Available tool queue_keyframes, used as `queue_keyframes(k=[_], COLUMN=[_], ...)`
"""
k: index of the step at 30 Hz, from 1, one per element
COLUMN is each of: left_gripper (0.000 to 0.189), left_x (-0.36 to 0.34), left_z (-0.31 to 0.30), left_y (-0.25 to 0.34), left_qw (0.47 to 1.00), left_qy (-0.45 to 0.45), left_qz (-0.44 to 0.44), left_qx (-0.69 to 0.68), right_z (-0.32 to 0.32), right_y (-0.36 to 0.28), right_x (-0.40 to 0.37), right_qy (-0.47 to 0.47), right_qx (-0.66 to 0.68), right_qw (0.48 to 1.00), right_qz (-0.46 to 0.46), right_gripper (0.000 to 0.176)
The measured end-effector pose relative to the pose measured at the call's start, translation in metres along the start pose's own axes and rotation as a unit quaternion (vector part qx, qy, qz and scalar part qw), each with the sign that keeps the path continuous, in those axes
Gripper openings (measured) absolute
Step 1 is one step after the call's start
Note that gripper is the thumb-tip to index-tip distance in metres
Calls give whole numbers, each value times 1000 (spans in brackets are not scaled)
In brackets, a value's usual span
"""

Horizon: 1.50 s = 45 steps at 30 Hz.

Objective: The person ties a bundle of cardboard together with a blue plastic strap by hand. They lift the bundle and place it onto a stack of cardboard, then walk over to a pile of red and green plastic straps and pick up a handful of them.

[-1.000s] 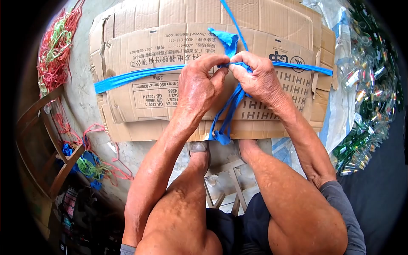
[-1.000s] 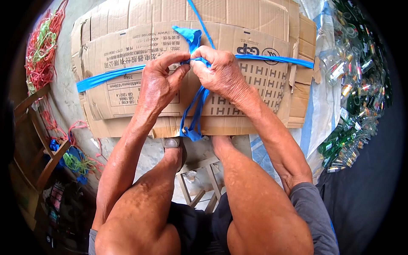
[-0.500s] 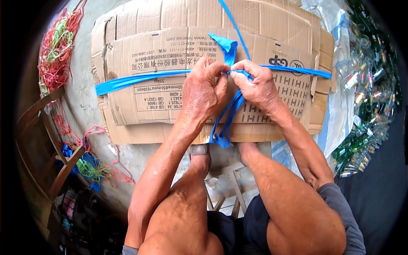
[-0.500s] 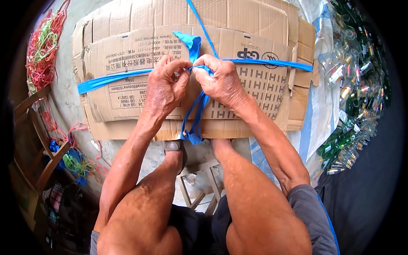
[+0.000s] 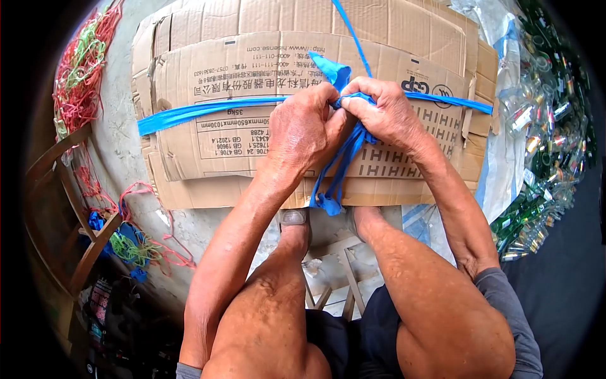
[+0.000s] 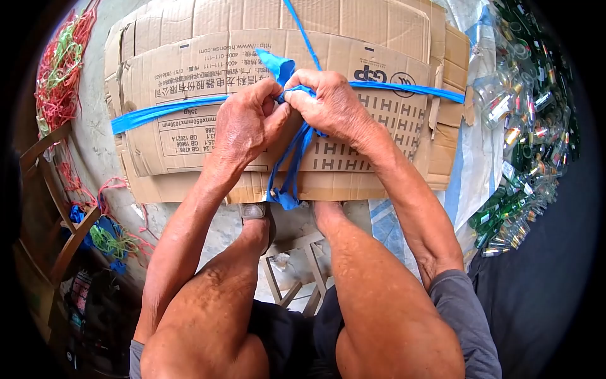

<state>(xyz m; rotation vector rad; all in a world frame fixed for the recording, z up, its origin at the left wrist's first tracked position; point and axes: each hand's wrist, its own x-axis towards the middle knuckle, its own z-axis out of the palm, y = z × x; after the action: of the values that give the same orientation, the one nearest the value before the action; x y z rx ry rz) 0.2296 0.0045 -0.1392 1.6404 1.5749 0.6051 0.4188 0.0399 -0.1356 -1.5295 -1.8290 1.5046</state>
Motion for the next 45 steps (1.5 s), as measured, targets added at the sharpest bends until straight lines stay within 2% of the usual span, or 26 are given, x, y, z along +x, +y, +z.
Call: queue_keyframes(k=[6, 12, 15, 18, 21, 27, 33, 36, 42, 45], left_gripper=[16, 19, 19, 16, 14, 13, 6, 4, 6, 7], left_x=[-5, -9, -13, -17, -20, -18, -21, -20, -24, -25], left_z=[8, 15, 13, 18, 21, 31, 30, 31, 30, 29], left_y=[-1, -4, -2, -8, -13, -14, -9, -14, -23, -29], left_qw=[997, 991, 993, 991, 992, 982, 986, 985, 987, 988], left_qy=[70, 124, 115, 131, 127, 185, 153, 166, 158, 151], left_qz=[20, 43, 1, -23, -19, -8, -30, -16, -22, -15], left_qx=[2, -8, -14, -14, -8, -26, -63, -52, -28, -6], right_z=[0, 0, -3, -2, 0, 2, 4, 1, 0, -1], right_y=[-2, -1, -5, 0, -3, -2, 3, 0, 7, 8], right_x=[0, 1, 0, 1, 0, 1, 1, -1, 1, 2], right_qy=[11, 15, 3, 0, 9, 10, 13, 7, 59, 83], right_qx=[20, 47, 34, 13, 30, 34, 42, 20, -6, -5], right_qw=[1000, 999, 999, 1000, 1000, 999, 999, 999, 998, 996], right_qz=[-10, -18, 12, -5, 2, 5, 15, 28, 10, 36], right_gripper=[17, 17, 17, 16, 17, 16, 17, 18, 17, 17])
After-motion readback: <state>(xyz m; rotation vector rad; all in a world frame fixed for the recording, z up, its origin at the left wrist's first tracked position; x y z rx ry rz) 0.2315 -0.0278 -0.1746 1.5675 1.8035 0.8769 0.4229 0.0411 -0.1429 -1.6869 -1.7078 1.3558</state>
